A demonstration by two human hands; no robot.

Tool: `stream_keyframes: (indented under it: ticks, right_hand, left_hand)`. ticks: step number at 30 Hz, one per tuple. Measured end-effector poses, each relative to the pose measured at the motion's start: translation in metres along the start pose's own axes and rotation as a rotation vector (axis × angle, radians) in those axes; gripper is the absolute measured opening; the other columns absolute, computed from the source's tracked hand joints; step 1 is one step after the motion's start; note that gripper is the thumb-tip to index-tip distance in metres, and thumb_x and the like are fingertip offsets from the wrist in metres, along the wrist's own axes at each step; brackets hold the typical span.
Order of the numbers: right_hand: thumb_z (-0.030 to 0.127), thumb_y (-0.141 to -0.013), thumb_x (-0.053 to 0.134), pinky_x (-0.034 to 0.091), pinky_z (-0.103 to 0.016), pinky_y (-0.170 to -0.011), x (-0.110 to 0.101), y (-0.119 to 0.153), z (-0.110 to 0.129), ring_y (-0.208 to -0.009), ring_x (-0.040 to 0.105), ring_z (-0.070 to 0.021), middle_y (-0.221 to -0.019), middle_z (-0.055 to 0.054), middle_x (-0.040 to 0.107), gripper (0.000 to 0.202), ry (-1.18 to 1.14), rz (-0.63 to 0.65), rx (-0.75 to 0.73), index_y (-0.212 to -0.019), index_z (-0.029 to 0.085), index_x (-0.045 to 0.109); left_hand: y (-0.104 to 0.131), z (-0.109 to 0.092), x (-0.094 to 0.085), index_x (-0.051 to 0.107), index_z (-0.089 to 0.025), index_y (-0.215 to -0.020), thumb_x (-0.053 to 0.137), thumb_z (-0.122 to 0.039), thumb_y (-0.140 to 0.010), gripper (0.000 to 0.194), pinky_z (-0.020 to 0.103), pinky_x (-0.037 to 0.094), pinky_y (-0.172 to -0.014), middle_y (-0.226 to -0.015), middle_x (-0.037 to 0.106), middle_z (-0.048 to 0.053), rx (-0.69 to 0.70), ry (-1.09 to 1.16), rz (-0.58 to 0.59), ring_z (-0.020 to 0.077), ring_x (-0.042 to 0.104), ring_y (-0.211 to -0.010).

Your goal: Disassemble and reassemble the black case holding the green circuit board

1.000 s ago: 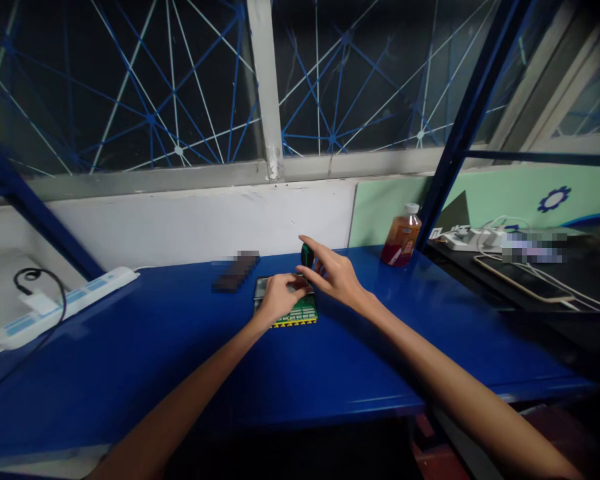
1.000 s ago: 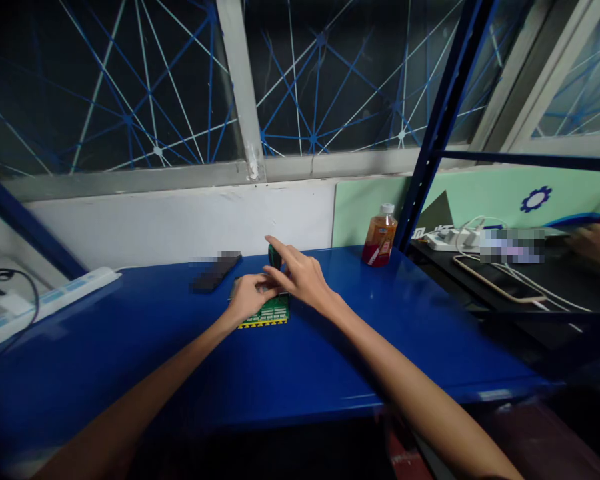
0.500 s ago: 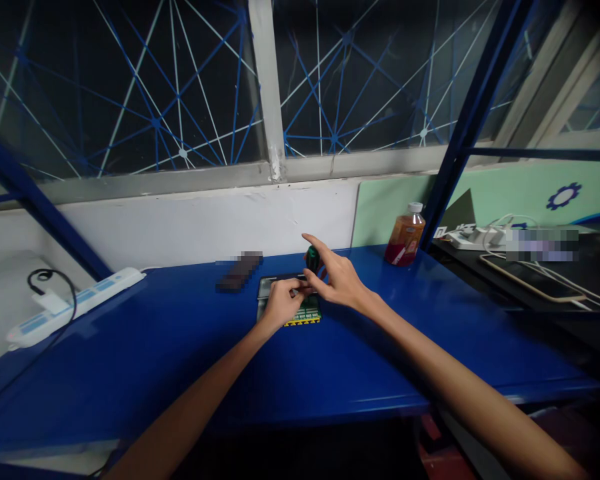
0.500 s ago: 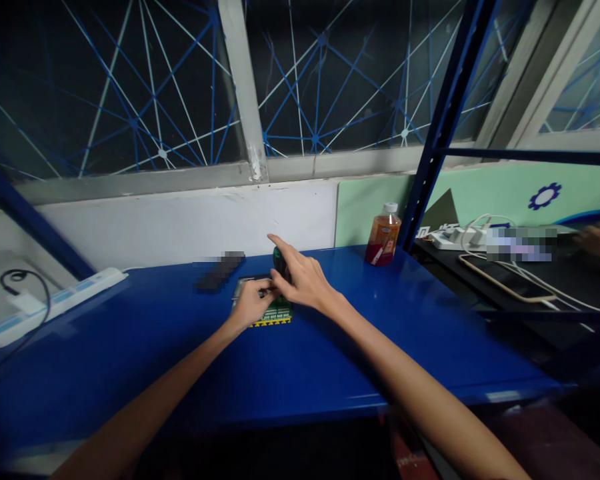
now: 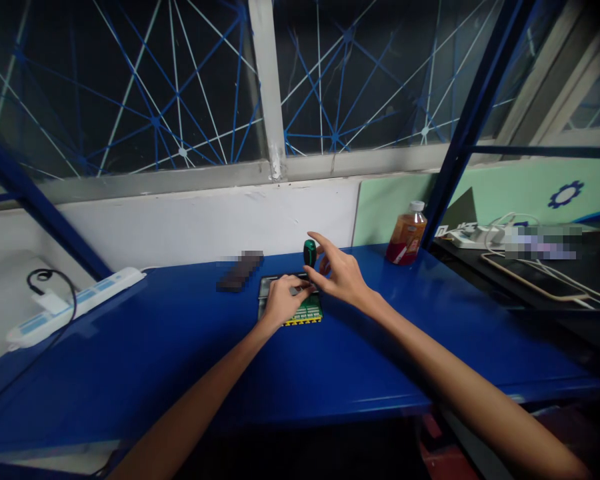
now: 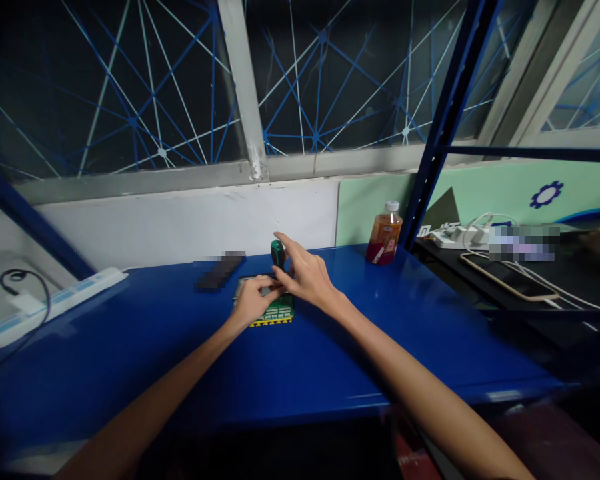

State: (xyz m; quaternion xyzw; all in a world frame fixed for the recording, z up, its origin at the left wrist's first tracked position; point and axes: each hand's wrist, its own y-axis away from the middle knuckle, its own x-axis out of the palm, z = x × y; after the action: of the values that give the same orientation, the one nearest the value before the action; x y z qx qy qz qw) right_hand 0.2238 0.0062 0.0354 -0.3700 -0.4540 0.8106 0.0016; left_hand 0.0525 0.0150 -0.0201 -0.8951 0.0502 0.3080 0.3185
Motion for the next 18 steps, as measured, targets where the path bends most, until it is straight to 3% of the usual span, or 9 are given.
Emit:
stream_keyframes:
  ticks: [6,18]
  right_hand:
    - [0.038,-0.088,0.048,0.048,-0.03,-0.062,0.001,0.0,-0.001,-0.062,0.058,-0.0124,-0.099,-0.006,0.062,0.054,-0.009,-0.021,0.011,-0.138,0.021,0.035]
    - [0.031,-0.088,0.045,0.05,-0.03,-0.06,0.003,0.001,0.001,-0.068,0.062,-0.0148,-0.105,-0.007,0.064,0.057,-0.095,0.052,0.045,-0.142,0.023,0.029]
  left_hand:
    - [0.0,-0.001,0.0,0.075,-0.02,-0.086,0.064,-0.019,-0.081,0.012,0.03,0.049,-0.082,-0.087,0.073,0.004,-0.003,-0.028,0.019,0.0189,0.065,-0.085]
    - [0.001,-0.009,-0.004,0.074,-0.021,-0.092,0.057,-0.01,-0.081,0.022,0.03,0.049,-0.082,-0.093,0.074,0.003,-0.031,-0.046,0.08,0.0195,0.066,-0.088]
